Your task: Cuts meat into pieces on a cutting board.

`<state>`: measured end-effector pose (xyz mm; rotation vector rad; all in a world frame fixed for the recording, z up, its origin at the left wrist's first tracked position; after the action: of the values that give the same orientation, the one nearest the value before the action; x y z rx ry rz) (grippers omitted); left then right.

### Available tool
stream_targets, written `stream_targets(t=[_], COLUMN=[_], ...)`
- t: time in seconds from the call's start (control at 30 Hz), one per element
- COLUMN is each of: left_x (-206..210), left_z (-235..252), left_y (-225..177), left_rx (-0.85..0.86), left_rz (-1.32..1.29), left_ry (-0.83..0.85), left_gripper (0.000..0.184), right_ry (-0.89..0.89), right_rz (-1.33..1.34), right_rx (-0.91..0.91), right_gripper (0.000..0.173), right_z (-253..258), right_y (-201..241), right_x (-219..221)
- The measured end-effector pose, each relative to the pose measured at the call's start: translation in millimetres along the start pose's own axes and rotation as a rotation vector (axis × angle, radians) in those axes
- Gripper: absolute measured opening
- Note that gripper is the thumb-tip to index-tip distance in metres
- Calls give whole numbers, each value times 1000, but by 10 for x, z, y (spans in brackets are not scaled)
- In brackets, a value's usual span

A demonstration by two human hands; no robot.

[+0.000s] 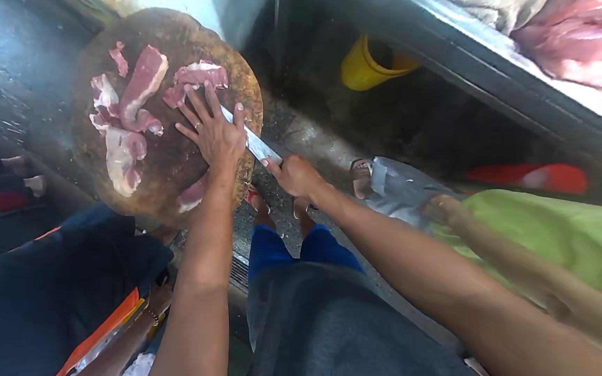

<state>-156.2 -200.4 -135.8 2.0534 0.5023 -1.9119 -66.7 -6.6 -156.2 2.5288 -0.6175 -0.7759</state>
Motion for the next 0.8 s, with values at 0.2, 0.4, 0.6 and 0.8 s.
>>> stream_targets(t=[0.2,0.4,0.6,0.8], left_x=[-21,43,-238,28], left_z=[14,39,-93,-165], left_y=[-14,53,343,277], left_rx=[8,-8,-100,-51], left_rz=[13,-83,-283,-28], left_ry=[20,-14,-81,34], left_gripper=[83,83,82,88], right_ry=[53,111,98,72], right_rz=[-15,-37,-81,-63], right_rx=[11,-28,-53,-21], right_gripper=[76,79,79,80], right_z=[-145,71,25,-211], right_y=[-103,302,223,-169], right_x=[131,35,0,200])
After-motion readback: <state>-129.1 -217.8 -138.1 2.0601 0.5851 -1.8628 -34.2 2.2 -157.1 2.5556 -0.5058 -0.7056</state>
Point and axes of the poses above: each hand's wrist, its own z-axis towards the middle knuckle, its own x-axis out of the palm, y = z × x, the point moved 6 cm from there along z, towards the middle knuckle, and after that the axes turned 5 degrees about -x, right-handed, at the moved point
